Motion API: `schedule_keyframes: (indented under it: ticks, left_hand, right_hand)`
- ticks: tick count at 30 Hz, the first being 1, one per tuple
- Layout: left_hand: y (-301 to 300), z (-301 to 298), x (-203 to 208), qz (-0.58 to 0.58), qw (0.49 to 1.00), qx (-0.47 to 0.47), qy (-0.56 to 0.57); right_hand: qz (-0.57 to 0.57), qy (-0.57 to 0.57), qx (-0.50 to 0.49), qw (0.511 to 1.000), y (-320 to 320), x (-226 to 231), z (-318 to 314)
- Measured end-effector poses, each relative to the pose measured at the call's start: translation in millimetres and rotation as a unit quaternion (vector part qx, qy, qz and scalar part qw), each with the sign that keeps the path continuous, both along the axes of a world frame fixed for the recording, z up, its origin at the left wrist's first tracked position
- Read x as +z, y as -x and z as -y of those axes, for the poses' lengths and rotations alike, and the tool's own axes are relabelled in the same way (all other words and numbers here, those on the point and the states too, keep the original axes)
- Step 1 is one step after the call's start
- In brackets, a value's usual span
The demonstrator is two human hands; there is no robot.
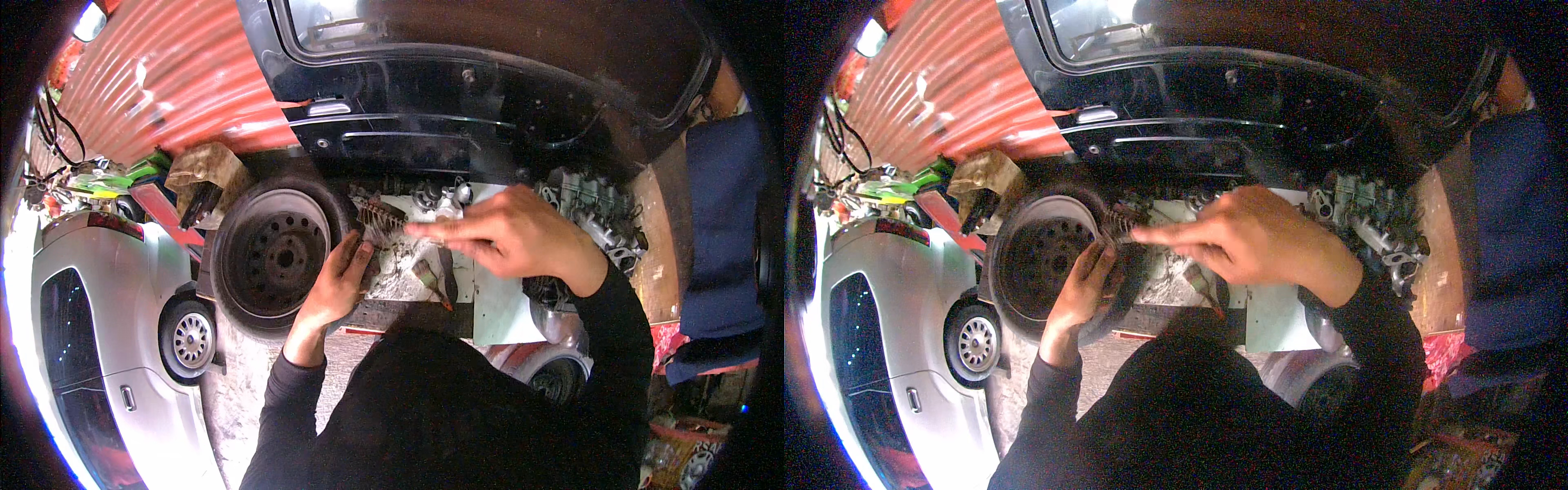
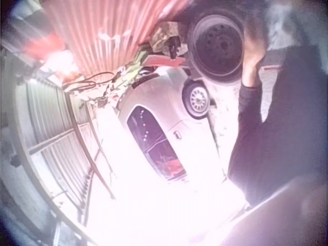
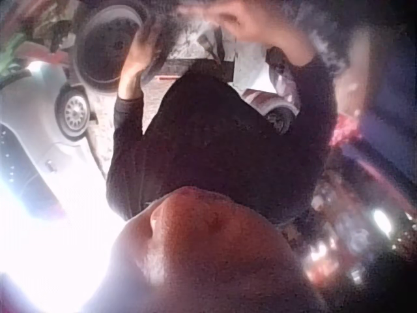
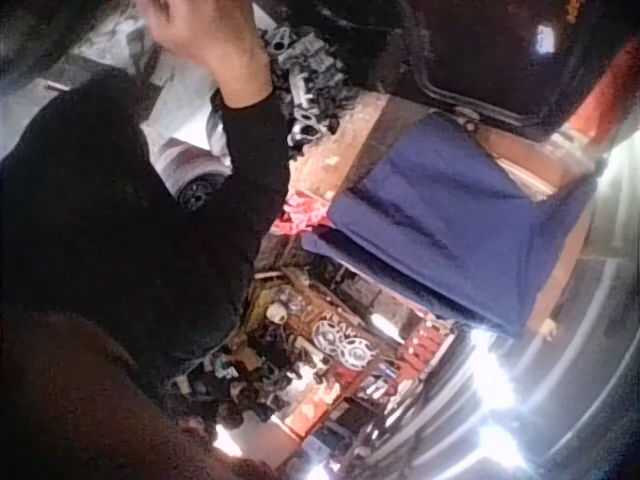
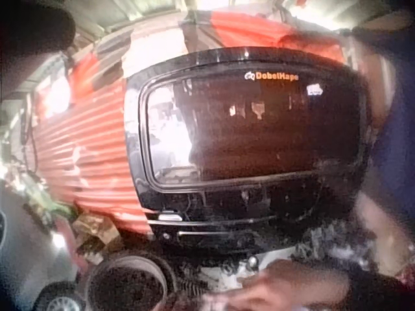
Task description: The person holds a metal gear and uses a small brush to scrub its teeth and inner surfaces. They rotate the gear to access different areas and continue brushing throughout the clip.
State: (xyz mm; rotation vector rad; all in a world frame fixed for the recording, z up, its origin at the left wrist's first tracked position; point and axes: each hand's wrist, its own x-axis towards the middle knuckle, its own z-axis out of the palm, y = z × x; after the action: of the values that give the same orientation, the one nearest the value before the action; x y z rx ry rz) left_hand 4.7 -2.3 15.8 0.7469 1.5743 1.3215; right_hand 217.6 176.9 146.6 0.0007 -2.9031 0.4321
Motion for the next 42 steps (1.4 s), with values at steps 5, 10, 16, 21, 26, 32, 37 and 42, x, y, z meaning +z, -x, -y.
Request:
schedule_keyframes:
  ticks: [5,10,16,21,26,32,37,42]
  left_hand:
    - [-6.3,0.8,1.8,-0.067,0.997,0.010,-0.022]
    - [-1.5,2.7,-1.8,-0.104,0.994,0.042,-0.019]
    - [-1.6,1.4,10.4,-0.073,0.996,-0.007,-0.043]
    - [-0.6,-1.2,-5.3,-0.114,0.991,0.010,-0.063]
    - [-6.1,-0.3,0.9,-0.152,0.986,-0.005,-0.071]
    - [-12.0,-3.3,18.2,-0.162,0.982,0.010,-0.100]
    - [-3.2,-5.2,-0.1,-0.223,0.970,0.007,-0.100]
    - [-6.6,-5.2,13.7,-0.195,0.973,-0.029,-0.122]
  right_hand:
    - [0.195,-0.028,-0.022,0.980,3.8,-18.8,-2.6]
    - [-0.078,0.018,-0.029,0.996,7.6,-14.7,-12.3]
    - [-0.005,0.020,0.014,1.000,7.5,-35.5,-9.6]
    - [0.130,0.026,-0.015,0.991,5.8,-19.5,-10.5]
    - [-0.045,0.049,-0.044,0.997,4.4,-18.1,-6.7]
    - [0.017,0.041,-0.013,0.999,-0.6,-31.9,-7.2]
    - [0.092,-0.006,0.007,0.996,-1.2,-32.1,-11.9]
    - [-0.001,0.001,-0.027,1.000,3.4,-24.7,-7.7]
